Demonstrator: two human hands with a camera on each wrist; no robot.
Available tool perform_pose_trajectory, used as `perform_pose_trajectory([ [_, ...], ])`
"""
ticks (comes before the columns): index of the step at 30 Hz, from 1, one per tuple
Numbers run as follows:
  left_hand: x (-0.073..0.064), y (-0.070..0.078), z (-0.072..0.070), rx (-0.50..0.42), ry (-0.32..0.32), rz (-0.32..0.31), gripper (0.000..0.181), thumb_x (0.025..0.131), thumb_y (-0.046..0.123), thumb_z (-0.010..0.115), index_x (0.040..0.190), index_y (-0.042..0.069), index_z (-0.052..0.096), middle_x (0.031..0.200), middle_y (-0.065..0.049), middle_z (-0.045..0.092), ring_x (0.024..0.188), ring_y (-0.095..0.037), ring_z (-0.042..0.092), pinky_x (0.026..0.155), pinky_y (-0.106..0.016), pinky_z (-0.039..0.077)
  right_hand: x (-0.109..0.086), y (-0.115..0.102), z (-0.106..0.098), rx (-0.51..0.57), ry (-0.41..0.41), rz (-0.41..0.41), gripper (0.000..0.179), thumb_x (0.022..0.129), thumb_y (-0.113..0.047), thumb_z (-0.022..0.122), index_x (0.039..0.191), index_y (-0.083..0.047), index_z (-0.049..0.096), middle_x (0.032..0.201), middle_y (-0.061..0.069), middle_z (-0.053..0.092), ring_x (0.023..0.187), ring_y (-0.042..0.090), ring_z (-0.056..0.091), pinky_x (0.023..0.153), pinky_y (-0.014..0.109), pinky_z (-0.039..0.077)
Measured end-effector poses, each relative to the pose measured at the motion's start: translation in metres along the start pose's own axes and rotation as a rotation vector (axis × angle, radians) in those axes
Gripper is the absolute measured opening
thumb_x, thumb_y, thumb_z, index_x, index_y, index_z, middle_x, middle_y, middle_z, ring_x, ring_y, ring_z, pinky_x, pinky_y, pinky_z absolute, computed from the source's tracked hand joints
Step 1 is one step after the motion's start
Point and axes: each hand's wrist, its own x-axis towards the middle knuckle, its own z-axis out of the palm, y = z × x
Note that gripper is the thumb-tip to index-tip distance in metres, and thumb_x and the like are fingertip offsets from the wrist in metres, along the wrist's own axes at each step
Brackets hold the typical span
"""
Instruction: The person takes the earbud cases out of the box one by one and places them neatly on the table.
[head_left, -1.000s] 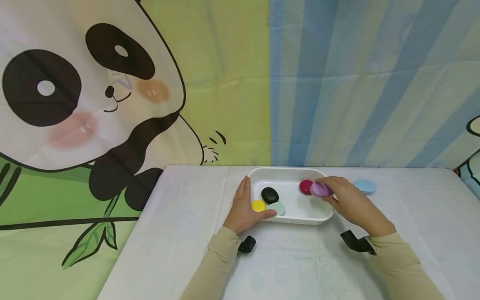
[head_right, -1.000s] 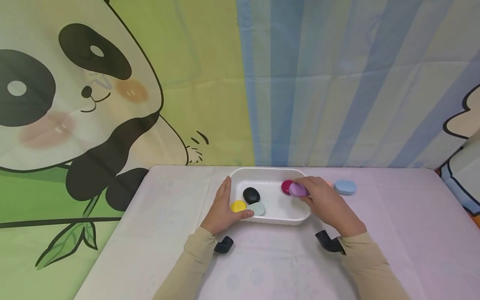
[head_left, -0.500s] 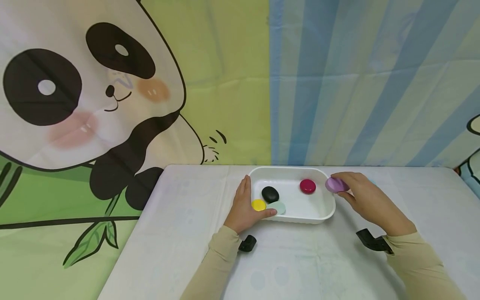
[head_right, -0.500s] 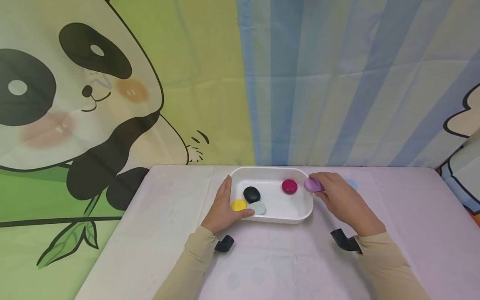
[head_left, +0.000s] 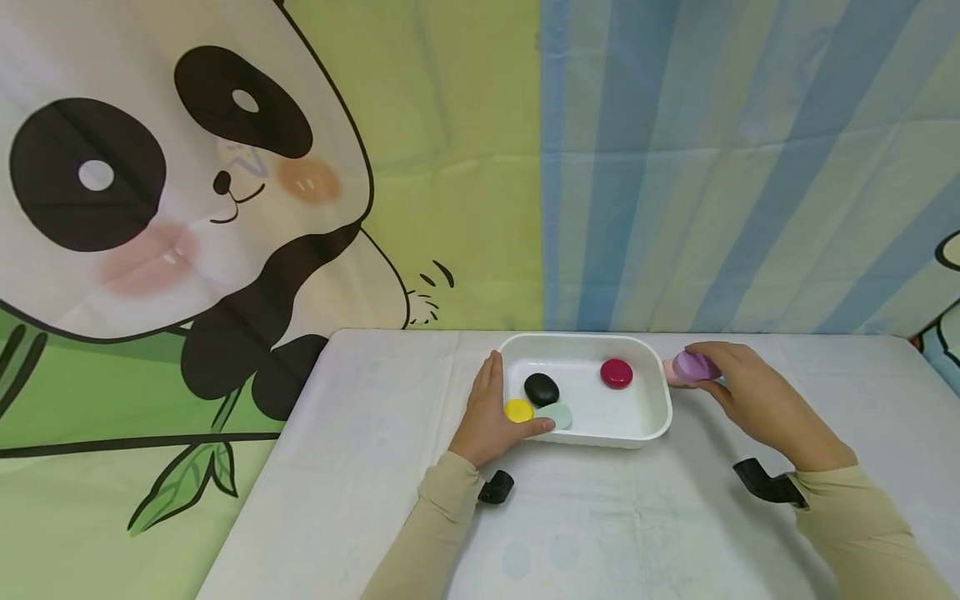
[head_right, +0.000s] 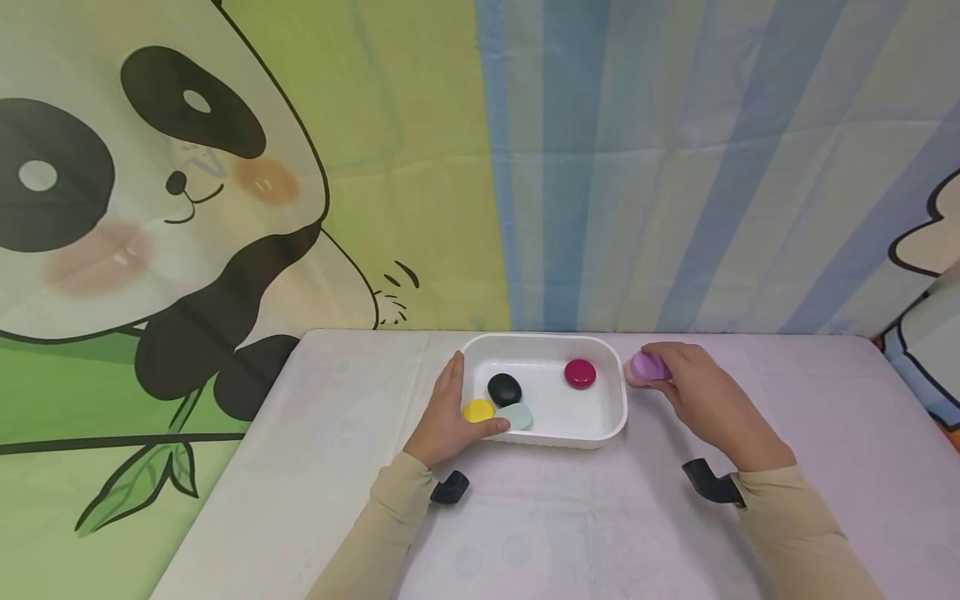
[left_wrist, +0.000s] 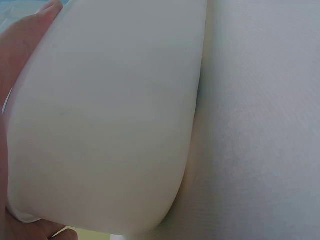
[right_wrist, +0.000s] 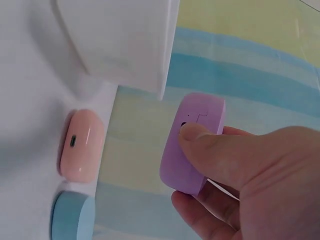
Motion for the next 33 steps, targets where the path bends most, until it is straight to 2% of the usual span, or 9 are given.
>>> perform_pose_trajectory([
  [8, 0.0, 0.0, 0.0, -0.013, 0.004, 0.008, 0.136, 0.068, 0.07, 0.081, 0.163, 0.014, 0.001, 0.169, -0.009, 0.003, 0.154, -0.023, 0.008, 0.122, -0.047, 0.018, -0.009, 0.017, -0.003, -0.022, 0.037, -0.024, 0.047, 0.076, 0.008, 0.08, 0.118, 0.002, 0.06, 0.111, 0.02, 0.064, 0.105, 0.04, 0.056, 0.087, 0.058, 0.047],
  [17, 0.0, 0.0, 0.0, 0.001, -0.001, 0.003, 0.136, 0.068, 0.069, 0.081, 0.163, 0.013, 0.001, 0.169, -0.009, 0.003, 0.154, -0.022, 0.007, 0.122, -0.047, 0.018, -0.018, 0.037, -0.009, -0.06, 0.017, 0.016, 0.051, 0.076, 0.012, 0.078, 0.122, 0.007, 0.057, 0.113, 0.027, 0.061, 0.105, 0.046, 0.053, 0.085, 0.063, 0.046],
  [25, 0.0, 0.001, 0.0, -0.002, -0.001, -0.004, 0.135, 0.068, 0.068, 0.082, 0.163, 0.014, 0.002, 0.169, -0.009, 0.004, 0.154, -0.023, 0.008, 0.122, -0.047, 0.018, -0.023, 0.06, -0.009, -0.095, 0.057, -0.028, 0.056, 0.07, 0.017, 0.08, 0.12, 0.011, 0.056, 0.108, 0.029, 0.062, 0.098, 0.047, 0.057, 0.08, 0.061, 0.048],
  [33, 0.0, -0.002, 0.001, 0.006, 0.002, 0.0, 0.135, 0.068, 0.071, 0.08, 0.163, 0.015, 0.001, 0.169, -0.008, 0.004, 0.154, -0.022, 0.008, 0.122, -0.047, 0.018, -0.028, 0.072, -0.011, -0.101, -0.006, 0.092, 0.052, 0.078, 0.013, 0.075, 0.125, 0.011, 0.052, 0.114, 0.033, 0.058, 0.105, 0.051, 0.051, 0.085, 0.069, 0.045],
])
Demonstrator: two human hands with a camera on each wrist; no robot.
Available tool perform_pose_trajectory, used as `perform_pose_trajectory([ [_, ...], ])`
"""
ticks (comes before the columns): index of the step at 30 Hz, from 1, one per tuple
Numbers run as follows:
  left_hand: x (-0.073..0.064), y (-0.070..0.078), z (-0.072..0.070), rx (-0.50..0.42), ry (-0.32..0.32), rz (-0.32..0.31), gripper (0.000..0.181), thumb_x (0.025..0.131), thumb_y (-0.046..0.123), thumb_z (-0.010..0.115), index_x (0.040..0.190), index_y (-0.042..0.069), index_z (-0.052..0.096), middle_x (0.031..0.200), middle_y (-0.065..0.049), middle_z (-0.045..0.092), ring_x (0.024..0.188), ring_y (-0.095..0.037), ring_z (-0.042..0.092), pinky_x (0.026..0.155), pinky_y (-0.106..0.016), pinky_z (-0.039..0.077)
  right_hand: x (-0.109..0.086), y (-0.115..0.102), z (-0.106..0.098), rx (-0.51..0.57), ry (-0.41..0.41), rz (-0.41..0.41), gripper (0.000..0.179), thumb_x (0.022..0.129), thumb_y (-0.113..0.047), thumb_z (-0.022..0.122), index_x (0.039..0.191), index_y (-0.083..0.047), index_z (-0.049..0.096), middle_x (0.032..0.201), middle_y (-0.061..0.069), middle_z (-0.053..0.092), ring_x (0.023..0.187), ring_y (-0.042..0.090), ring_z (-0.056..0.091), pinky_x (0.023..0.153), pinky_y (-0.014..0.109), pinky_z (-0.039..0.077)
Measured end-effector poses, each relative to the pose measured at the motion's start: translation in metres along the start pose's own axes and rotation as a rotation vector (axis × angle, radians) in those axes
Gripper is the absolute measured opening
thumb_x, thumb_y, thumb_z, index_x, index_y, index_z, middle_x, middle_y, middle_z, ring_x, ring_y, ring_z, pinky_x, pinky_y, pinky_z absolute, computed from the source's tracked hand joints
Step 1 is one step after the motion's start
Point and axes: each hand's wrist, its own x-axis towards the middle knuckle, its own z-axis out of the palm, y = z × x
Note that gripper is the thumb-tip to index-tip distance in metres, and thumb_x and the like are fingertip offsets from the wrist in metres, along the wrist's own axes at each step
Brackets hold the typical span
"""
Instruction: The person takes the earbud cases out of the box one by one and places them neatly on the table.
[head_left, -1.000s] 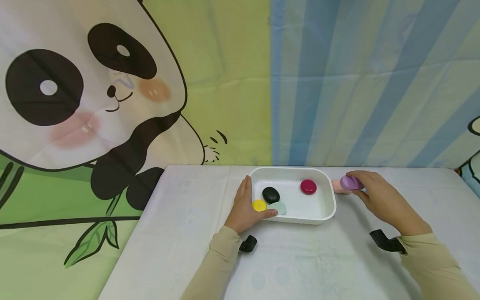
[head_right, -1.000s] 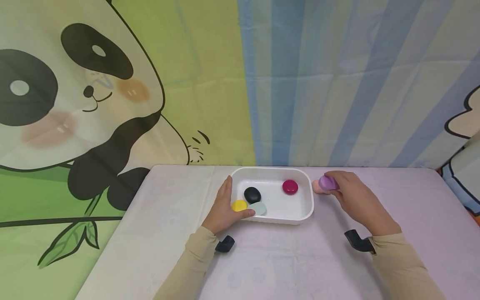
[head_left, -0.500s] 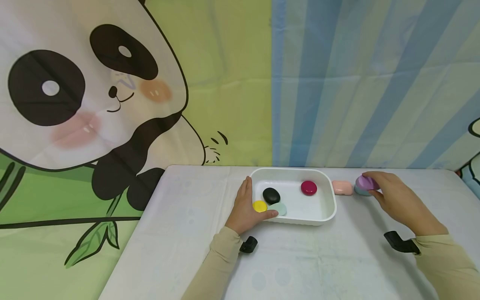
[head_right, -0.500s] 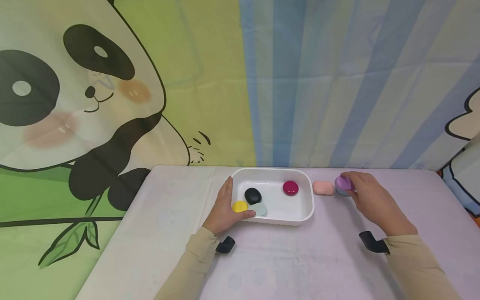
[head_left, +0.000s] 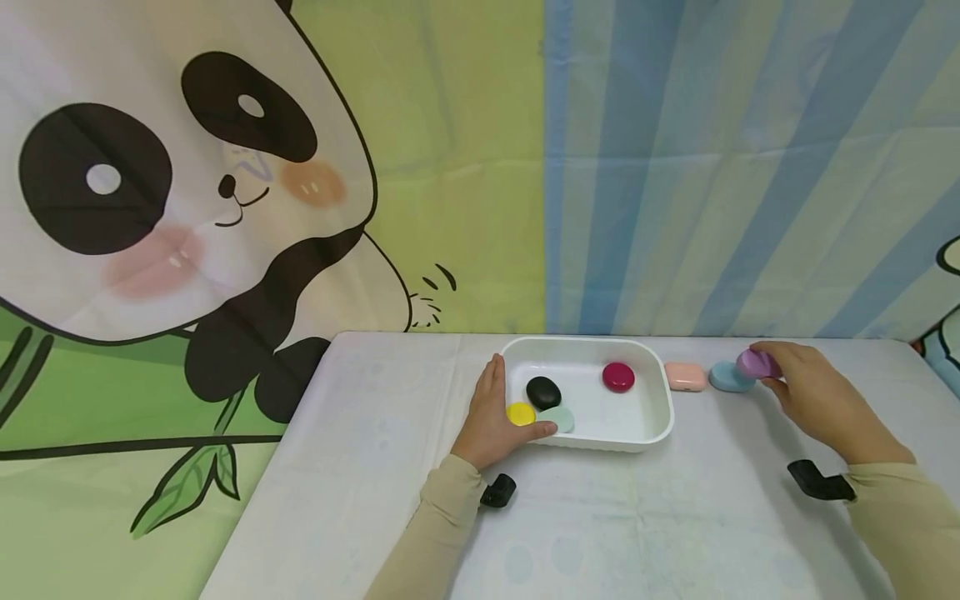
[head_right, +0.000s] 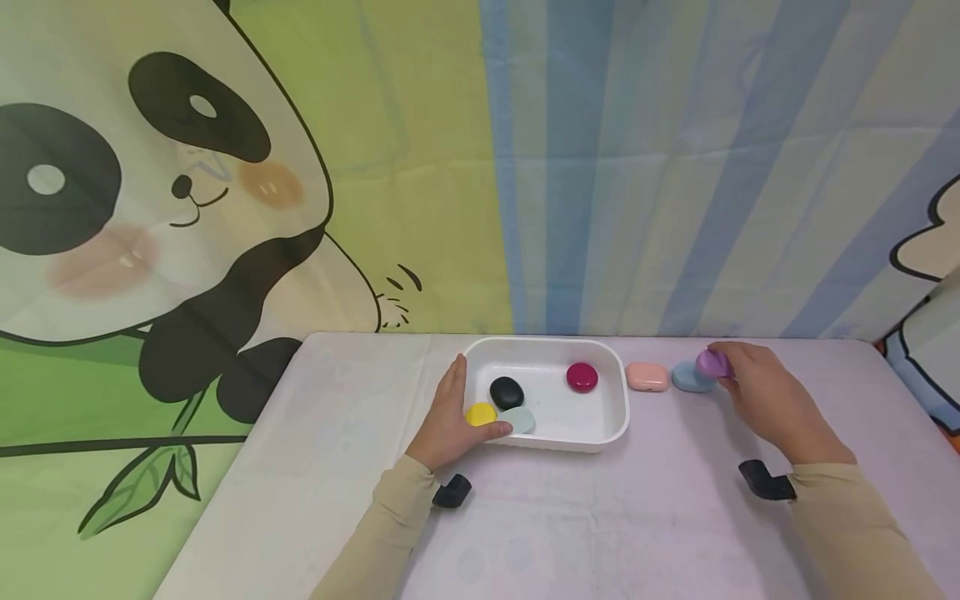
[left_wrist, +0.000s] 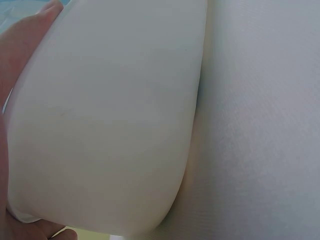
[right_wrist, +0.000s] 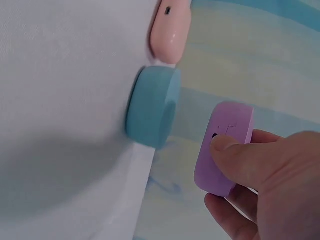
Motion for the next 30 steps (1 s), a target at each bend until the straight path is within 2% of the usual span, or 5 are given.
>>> perform_pose_trajectory([
  [5, 0.0, 0.0, 0.0, -0.005, 0.0, 0.002, 0.135, 0.068, 0.071, 0.08, 0.163, 0.015, 0.001, 0.169, -0.009, 0.003, 0.154, -0.022, 0.008, 0.122, -0.047, 0.019, -0.001, 0.011, 0.001, -0.009, -0.032, 0.045, 0.05, 0.081, 0.012, 0.074, 0.125, 0.012, 0.052, 0.115, 0.036, 0.057, 0.107, 0.054, 0.051, 0.086, 0.071, 0.043],
  [19, 0.0, 0.0, 0.0, -0.005, 0.001, 0.006, 0.136, 0.068, 0.071, 0.08, 0.163, 0.015, 0.0, 0.169, -0.009, 0.003, 0.154, -0.022, 0.007, 0.122, -0.047, 0.019, -0.003, 0.034, 0.006, -0.021, -0.066, 0.09, 0.041, 0.084, 0.012, 0.068, 0.122, 0.014, 0.051, 0.113, 0.04, 0.056, 0.103, 0.057, 0.051, 0.087, 0.072, 0.042],
  [23, 0.0, -0.001, 0.0, -0.003, 0.001, 0.009, 0.136, 0.068, 0.071, 0.08, 0.163, 0.015, 0.0, 0.169, -0.009, 0.003, 0.154, -0.022, 0.007, 0.122, -0.047, 0.019, -0.003, 0.038, 0.008, -0.02, -0.106, 0.122, 0.041, 0.085, 0.012, 0.067, 0.123, 0.016, 0.05, 0.116, 0.041, 0.054, 0.106, 0.058, 0.05, 0.089, 0.073, 0.041],
  [30, 0.001, -0.001, 0.001, -0.004, -0.001, 0.006, 0.136, 0.068, 0.071, 0.08, 0.163, 0.015, 0.0, 0.169, -0.009, 0.003, 0.154, -0.023, 0.008, 0.122, -0.047, 0.019, -0.003, 0.045, 0.013, -0.035, -0.151, 0.13, 0.036, 0.088, 0.013, 0.062, 0.122, 0.017, 0.05, 0.116, 0.041, 0.054, 0.107, 0.059, 0.05, 0.09, 0.073, 0.04],
])
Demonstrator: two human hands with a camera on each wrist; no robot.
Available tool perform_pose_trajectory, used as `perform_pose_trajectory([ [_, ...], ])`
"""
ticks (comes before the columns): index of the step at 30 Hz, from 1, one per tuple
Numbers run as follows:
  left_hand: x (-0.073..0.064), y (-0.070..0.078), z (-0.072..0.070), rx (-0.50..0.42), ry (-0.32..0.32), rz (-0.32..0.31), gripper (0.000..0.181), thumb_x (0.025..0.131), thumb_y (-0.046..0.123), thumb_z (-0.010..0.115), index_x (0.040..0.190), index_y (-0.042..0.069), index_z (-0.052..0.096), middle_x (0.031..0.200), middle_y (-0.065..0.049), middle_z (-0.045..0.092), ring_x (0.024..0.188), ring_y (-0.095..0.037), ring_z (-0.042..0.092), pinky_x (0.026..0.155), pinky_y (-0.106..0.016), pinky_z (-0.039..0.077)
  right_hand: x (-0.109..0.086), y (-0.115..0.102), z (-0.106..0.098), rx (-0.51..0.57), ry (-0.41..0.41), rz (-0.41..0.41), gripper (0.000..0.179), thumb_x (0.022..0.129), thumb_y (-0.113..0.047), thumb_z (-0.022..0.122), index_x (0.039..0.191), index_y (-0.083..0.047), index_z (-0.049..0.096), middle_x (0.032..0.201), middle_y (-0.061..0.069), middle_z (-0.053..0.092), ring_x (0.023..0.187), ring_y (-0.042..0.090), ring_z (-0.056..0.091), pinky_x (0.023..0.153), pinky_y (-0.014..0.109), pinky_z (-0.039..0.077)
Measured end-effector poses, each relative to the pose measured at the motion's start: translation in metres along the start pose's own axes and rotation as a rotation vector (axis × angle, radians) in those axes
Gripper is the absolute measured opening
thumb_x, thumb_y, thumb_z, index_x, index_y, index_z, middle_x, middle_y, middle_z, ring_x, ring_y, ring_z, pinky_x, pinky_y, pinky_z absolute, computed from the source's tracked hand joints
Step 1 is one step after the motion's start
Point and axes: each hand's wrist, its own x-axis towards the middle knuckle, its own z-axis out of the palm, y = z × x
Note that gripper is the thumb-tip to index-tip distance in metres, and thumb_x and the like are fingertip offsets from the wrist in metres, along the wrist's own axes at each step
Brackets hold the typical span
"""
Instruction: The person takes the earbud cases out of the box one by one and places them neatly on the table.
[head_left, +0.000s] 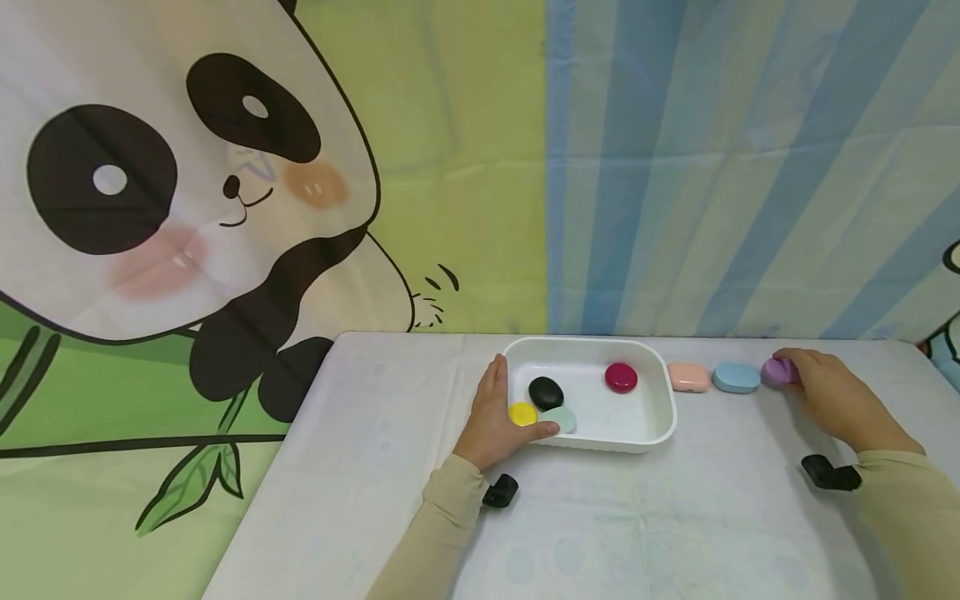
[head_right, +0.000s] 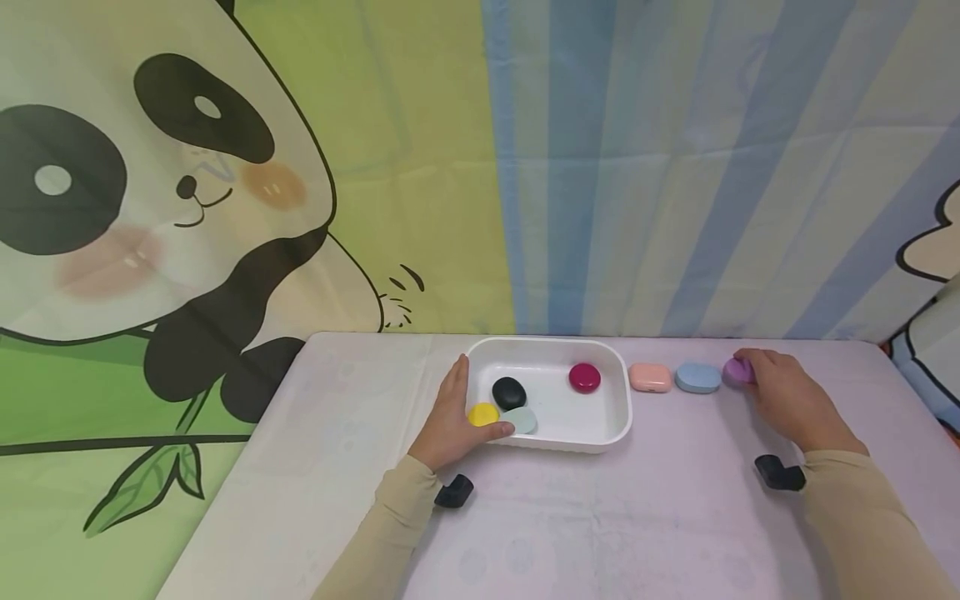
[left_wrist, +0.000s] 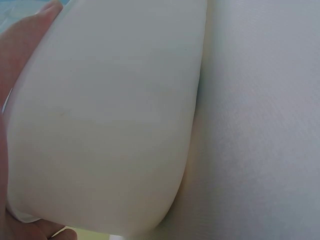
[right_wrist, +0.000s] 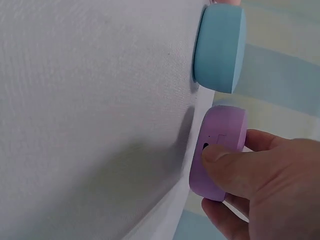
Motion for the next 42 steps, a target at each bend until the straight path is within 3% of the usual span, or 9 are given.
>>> perform_pose_trajectory([
  [17, 0.0, 0.001, 0.0, -0.001, 0.005, -0.004, 0.136, 0.068, 0.07, 0.081, 0.163, 0.014, 0.002, 0.169, -0.008, 0.004, 0.154, -0.023, 0.008, 0.122, -0.047, 0.019, 0.002, 0.005, -0.001, -0.011, -0.116, 0.067, 0.039, 0.093, 0.008, 0.057, 0.128, 0.02, 0.044, 0.12, 0.046, 0.05, 0.112, 0.062, 0.047, 0.094, 0.073, 0.038],
  [22, 0.0, 0.001, 0.0, 0.002, 0.005, -0.003, 0.136, 0.068, 0.071, 0.081, 0.163, 0.015, 0.001, 0.169, -0.009, 0.004, 0.154, -0.022, 0.008, 0.122, -0.047, 0.019, 0.003, 0.0, -0.002, 0.004, -0.086, 0.057, 0.041, 0.093, 0.009, 0.057, 0.131, 0.018, 0.045, 0.125, 0.046, 0.048, 0.115, 0.063, 0.044, 0.094, 0.074, 0.036],
  [28, 0.001, 0.0, 0.0, 0.007, 0.003, -0.004, 0.136, 0.068, 0.071, 0.08, 0.163, 0.014, 0.001, 0.169, -0.009, 0.004, 0.154, -0.022, 0.008, 0.122, -0.047, 0.019, 0.008, -0.016, -0.009, 0.001, -0.052, 0.01, 0.039, 0.097, 0.001, 0.059, 0.133, 0.011, 0.049, 0.129, 0.041, 0.049, 0.117, 0.062, 0.043, 0.095, 0.075, 0.036],
  [35, 0.001, 0.001, -0.001, 0.01, 0.0, -0.003, 0.136, 0.068, 0.071, 0.08, 0.163, 0.014, 0.002, 0.169, -0.009, 0.004, 0.154, -0.022, 0.007, 0.122, -0.047, 0.019, 0.011, -0.042, -0.014, -0.002, 0.045, -0.119, 0.046, 0.085, 0.01, 0.067, 0.13, 0.009, 0.053, 0.126, 0.037, 0.053, 0.112, 0.058, 0.049, 0.089, 0.069, 0.042],
  [42, 0.0, 0.002, -0.002, 0.004, 0.0, -0.003, 0.136, 0.068, 0.071, 0.08, 0.163, 0.014, 0.002, 0.169, -0.009, 0.004, 0.154, -0.022, 0.007, 0.122, -0.047, 0.019, 0.013, -0.074, -0.019, -0.007, 0.046, -0.146, 0.054, 0.083, 0.005, 0.075, 0.133, 0.008, 0.053, 0.131, 0.036, 0.05, 0.118, 0.056, 0.045, 0.091, 0.068, 0.043],
])
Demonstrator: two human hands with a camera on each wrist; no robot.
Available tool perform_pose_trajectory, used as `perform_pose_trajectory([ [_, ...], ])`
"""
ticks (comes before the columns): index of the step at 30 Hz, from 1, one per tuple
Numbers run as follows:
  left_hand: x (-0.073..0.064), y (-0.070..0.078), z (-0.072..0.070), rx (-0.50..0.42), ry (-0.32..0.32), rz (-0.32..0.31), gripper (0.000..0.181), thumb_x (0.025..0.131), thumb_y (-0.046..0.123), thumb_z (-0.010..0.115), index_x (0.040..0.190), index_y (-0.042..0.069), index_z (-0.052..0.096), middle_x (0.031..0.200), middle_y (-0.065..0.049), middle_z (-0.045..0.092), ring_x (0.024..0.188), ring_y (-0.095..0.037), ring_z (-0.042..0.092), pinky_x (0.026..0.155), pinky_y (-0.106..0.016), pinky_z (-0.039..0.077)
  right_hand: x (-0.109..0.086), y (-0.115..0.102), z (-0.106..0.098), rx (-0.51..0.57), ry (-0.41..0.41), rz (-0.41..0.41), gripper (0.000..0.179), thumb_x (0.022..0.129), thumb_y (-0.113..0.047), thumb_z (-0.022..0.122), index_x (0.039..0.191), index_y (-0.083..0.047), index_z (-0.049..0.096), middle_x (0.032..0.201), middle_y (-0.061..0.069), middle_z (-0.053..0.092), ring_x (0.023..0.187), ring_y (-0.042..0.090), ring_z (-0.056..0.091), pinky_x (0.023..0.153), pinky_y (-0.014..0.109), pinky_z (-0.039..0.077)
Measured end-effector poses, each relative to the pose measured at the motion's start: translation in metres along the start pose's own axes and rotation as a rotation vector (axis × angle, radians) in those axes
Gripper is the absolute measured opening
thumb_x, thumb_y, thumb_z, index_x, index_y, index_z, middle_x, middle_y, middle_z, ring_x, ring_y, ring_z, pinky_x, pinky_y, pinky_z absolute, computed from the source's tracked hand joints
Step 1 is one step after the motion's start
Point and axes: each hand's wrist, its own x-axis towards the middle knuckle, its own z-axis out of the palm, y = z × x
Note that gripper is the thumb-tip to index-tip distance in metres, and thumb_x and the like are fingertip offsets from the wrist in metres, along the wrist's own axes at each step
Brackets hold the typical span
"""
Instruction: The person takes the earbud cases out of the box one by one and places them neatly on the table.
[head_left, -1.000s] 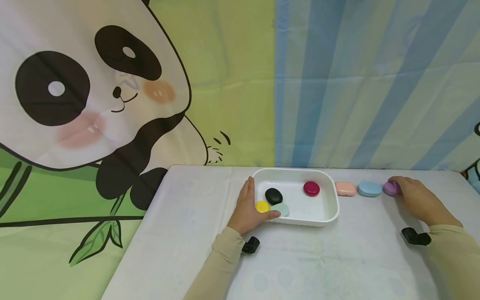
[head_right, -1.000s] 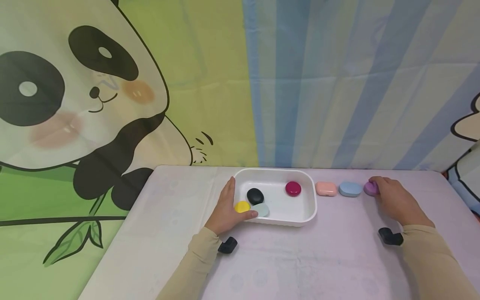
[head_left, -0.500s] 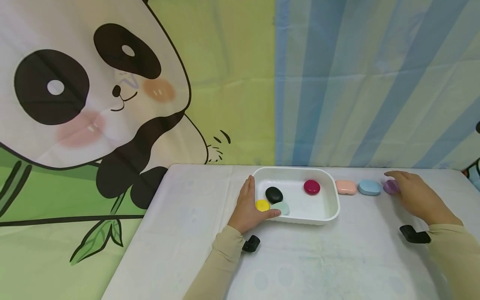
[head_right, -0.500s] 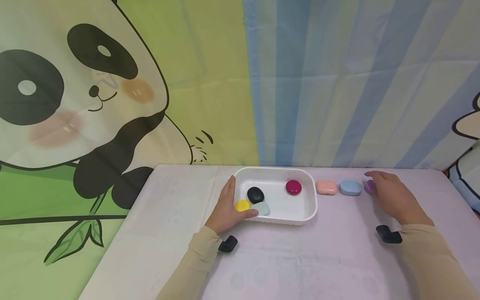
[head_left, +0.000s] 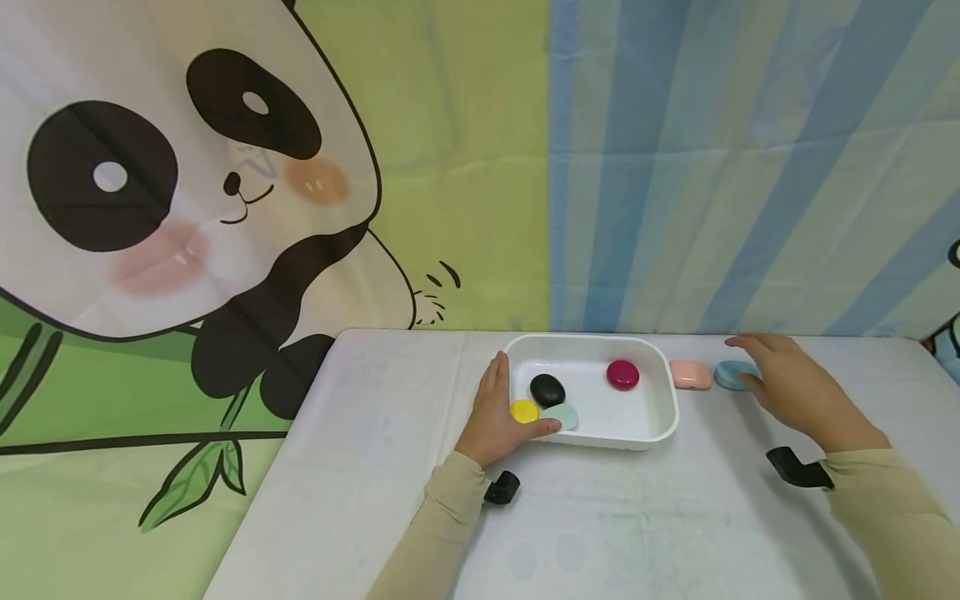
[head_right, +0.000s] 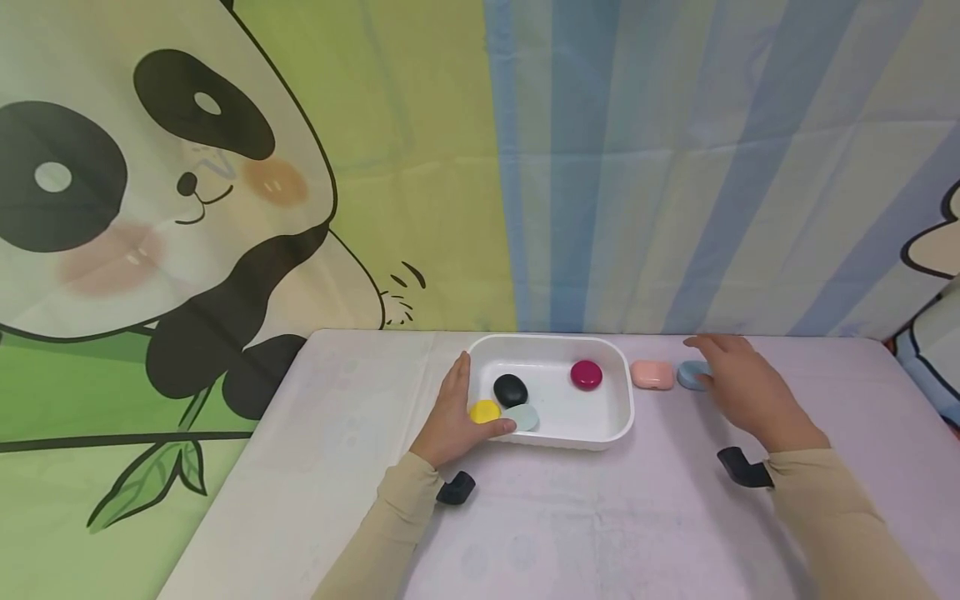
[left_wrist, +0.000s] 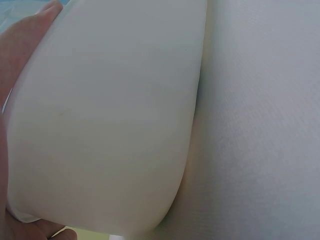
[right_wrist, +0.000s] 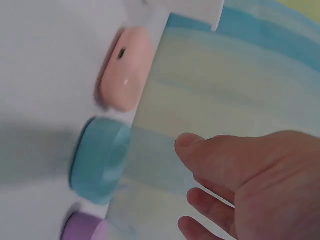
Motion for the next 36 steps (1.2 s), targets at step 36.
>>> perform_pose_trajectory([
  [36, 0.0, 0.0, -0.001, 0.0, -0.008, -0.002, 0.135, 0.069, 0.071, 0.079, 0.163, 0.015, 0.0, 0.169, -0.008, 0.002, 0.154, -0.022, 0.005, 0.122, -0.047, 0.019, 0.037, -0.126, 0.031, 0.092, 0.066, -0.342, 0.06, 0.078, -0.009, 0.087, 0.133, -0.009, 0.062, 0.13, 0.018, 0.06, 0.121, 0.035, 0.056, 0.09, 0.047, 0.055],
])
